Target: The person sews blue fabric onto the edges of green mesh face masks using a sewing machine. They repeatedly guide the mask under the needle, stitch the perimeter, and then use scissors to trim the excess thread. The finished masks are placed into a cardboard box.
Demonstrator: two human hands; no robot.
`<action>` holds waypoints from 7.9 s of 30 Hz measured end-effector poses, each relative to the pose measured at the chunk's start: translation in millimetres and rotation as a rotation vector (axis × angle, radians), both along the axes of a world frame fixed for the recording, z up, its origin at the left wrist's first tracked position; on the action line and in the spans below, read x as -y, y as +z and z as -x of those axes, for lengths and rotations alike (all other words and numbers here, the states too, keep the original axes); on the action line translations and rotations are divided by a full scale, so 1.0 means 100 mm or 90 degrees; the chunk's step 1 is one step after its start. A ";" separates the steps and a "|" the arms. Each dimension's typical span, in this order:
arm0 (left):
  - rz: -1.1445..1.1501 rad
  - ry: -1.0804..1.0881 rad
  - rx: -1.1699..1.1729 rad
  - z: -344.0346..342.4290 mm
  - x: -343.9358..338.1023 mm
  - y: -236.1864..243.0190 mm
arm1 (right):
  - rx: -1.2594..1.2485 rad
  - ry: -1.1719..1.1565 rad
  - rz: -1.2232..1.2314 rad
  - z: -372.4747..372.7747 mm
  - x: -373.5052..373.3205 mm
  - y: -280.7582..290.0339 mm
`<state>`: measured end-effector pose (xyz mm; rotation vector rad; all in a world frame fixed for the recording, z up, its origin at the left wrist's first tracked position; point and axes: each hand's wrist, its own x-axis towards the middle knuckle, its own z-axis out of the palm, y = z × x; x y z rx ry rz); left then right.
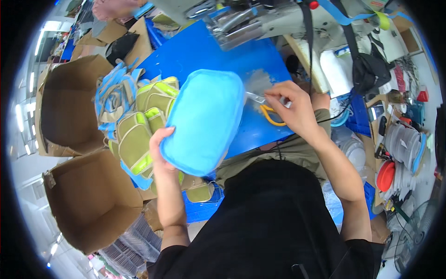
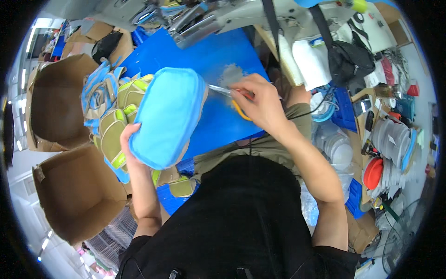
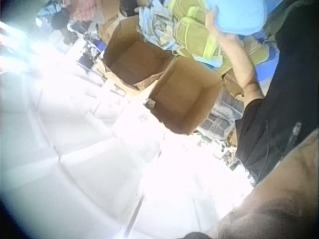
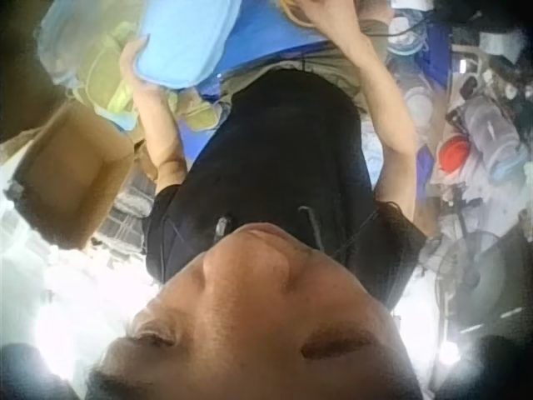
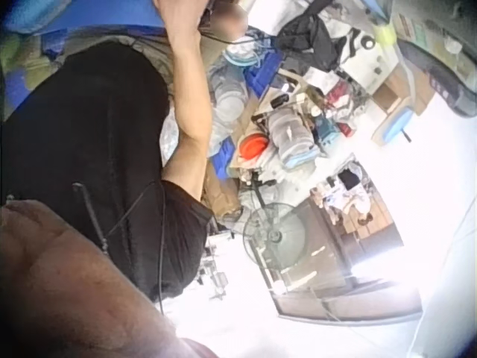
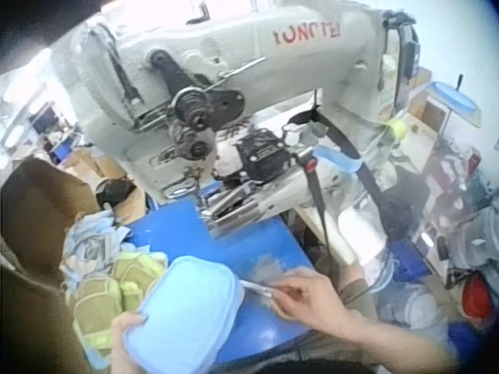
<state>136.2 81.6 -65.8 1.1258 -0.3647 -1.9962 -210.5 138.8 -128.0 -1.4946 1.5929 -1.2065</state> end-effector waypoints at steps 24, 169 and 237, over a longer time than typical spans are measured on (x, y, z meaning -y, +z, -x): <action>0.374 0.174 -0.178 0.50 0.03 0.68 | 0.614 0.074 -0.215 -0.44 0.67 0.89; 0.695 0.027 0.545 1.16 0.59 0.53 | 0.600 -0.195 -0.163 -0.79 0.98 1.21; 0.135 0.141 -0.112 0.37 -0.29 -0.06 | -0.303 0.136 -0.197 0.15 -0.14 -0.44</action>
